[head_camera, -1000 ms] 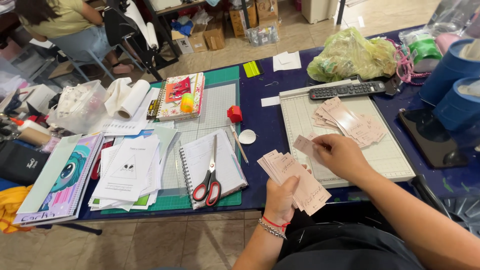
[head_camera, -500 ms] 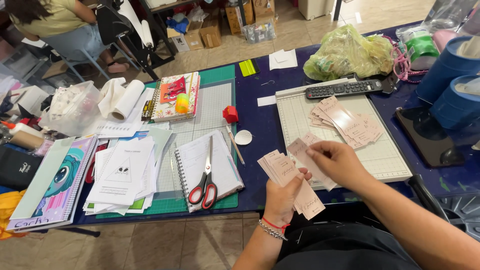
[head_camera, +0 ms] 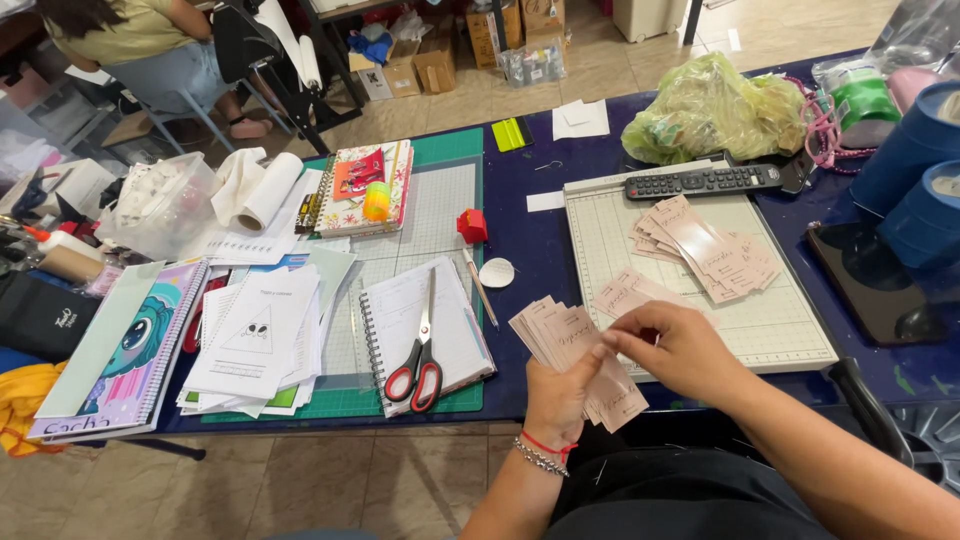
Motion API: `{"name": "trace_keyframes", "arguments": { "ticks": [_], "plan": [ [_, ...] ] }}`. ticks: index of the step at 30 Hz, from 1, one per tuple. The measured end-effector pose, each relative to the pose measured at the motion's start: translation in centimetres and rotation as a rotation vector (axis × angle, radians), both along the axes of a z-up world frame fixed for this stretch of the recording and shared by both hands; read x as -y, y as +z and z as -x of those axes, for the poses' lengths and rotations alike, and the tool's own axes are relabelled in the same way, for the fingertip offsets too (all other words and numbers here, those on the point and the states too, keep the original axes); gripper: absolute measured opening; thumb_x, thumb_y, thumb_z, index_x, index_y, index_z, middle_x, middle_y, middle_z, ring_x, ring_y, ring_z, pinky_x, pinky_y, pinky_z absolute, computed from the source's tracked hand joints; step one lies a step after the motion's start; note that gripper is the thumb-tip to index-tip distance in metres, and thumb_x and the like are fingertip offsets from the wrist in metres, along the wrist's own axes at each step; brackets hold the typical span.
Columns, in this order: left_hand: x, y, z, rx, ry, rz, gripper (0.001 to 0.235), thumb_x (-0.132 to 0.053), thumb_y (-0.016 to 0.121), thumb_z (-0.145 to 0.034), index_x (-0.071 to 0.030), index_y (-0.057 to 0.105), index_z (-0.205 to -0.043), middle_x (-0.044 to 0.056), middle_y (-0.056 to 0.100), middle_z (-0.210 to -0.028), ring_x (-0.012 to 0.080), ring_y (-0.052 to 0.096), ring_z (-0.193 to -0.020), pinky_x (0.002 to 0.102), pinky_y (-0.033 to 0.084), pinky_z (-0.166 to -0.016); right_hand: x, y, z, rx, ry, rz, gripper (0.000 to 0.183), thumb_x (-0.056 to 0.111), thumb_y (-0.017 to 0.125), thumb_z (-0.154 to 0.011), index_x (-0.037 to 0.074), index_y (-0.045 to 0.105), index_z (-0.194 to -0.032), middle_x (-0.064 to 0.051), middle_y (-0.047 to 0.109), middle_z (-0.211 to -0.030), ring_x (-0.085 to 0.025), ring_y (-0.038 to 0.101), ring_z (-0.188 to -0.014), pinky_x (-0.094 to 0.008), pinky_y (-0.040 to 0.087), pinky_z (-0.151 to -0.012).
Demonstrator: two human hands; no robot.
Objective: The person sits at a cluttered desk and sorts through a stack of small, pinkish rectangular papers. They hold the stack in their left hand and use their right hand to flip through the papers, occasionally separating them into smaller piles on the desk.
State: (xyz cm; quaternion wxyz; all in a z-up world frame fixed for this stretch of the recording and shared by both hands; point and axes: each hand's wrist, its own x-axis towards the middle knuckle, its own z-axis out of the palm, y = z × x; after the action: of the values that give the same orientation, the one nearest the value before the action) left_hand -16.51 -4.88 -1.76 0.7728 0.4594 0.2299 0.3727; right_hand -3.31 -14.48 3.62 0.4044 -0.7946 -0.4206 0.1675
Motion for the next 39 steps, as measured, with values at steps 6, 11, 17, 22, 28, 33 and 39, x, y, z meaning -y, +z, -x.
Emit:
{"name": "trace_keyframes", "arguments": {
  "ticks": [6, 11, 17, 22, 28, 33, 39],
  "plan": [
    [0.6, 2.0, -0.4, -0.122, 0.019, 0.035, 0.044, 0.000, 0.092, -0.070, -0.001, 0.077, -0.111, 0.016, 0.079, -0.099, 0.0170, 0.071, -0.089, 0.038, 0.064, -0.077, -0.5, -2.8, -0.2, -0.278, -0.081, -0.221, 0.015, 0.009, 0.086, -0.076, 0.003, 0.083, -0.089, -0.010, 0.072, -0.075, -0.016, 0.066, -0.070, -0.028, 0.055, -0.062],
    [0.2, -0.8, -0.8, -0.093, -0.004, 0.177, 0.036, 0.000, 0.083, -0.081, 0.002, 0.073, -0.115, 0.017, 0.078, -0.099, 0.0210, 0.073, -0.083, 0.038, 0.065, -0.074, -1.7, -2.4, -2.2, -0.114, -0.155, -0.111, 0.019, 0.021, 0.075, -0.090, 0.007, 0.078, -0.102, -0.011, 0.073, -0.080, -0.025, 0.069, -0.080, -0.037, 0.056, -0.068],
    [-0.5, 0.1, 0.5, -0.034, -0.136, 0.474, 0.028, 0.000, 0.062, -0.089, 0.009, 0.066, -0.114, 0.022, 0.074, -0.110, 0.0332, 0.074, -0.100, 0.042, 0.060, -0.085, -3.4, -4.0, -4.3, 0.476, -0.109, 0.164, 0.023, 0.030, 0.064, -0.093, 0.014, 0.070, -0.110, -0.009, 0.071, -0.100, -0.034, 0.063, -0.104, -0.047, 0.050, -0.084],
    [-0.6, -0.8, 0.7, 0.002, -0.171, 0.370, 0.029, -0.006, 0.071, -0.091, 0.008, 0.069, -0.116, 0.020, 0.075, -0.115, 0.0310, 0.075, -0.105, 0.040, 0.061, -0.091, -2.3, -1.8, -1.6, 0.480, -0.073, -0.063, 0.028, 0.038, 0.077, -0.087, 0.016, 0.078, -0.104, -0.005, 0.071, -0.089, -0.024, 0.066, -0.078, -0.042, 0.051, -0.078],
    [0.2, -0.3, 0.1, -0.104, -0.041, 0.005, 0.033, -0.013, 0.082, -0.082, 0.000, 0.077, -0.111, 0.011, 0.078, -0.112, 0.0171, 0.072, -0.100, 0.032, 0.061, -0.090, -1.8, -2.2, 0.3, -0.184, -0.053, -0.063, 0.014, 0.021, 0.091, -0.077, 0.012, 0.080, -0.078, 0.002, 0.074, -0.077, -0.009, 0.060, -0.067, -0.024, 0.050, -0.066],
    [0.6, -0.1, 0.2, 0.027, -0.026, 0.005, 0.047, -0.008, 0.085, -0.077, -0.001, 0.071, -0.121, 0.013, 0.076, -0.120, 0.0207, 0.071, -0.109, 0.036, 0.059, -0.098, -1.7, -2.3, 0.1, -0.269, -0.042, -0.152, 0.010, 0.013, 0.088, -0.079, 0.009, 0.080, -0.075, -0.001, 0.073, -0.076, -0.011, 0.062, -0.069, -0.026, 0.051, -0.066],
    [0.6, 0.2, 0.6, 0.138, -0.137, 0.172, 0.043, -0.012, 0.071, -0.090, 0.003, 0.065, -0.130, 0.018, 0.072, -0.128, 0.0265, 0.069, -0.116, 0.039, 0.057, -0.102, -1.7, -2.7, -0.7, -0.380, -0.034, -0.138, 0.012, 0.017, 0.082, -0.087, 0.008, 0.079, -0.079, 0.000, 0.070, -0.075, -0.010, 0.057, -0.071, -0.026, 0.046, -0.066]
  ]
}}
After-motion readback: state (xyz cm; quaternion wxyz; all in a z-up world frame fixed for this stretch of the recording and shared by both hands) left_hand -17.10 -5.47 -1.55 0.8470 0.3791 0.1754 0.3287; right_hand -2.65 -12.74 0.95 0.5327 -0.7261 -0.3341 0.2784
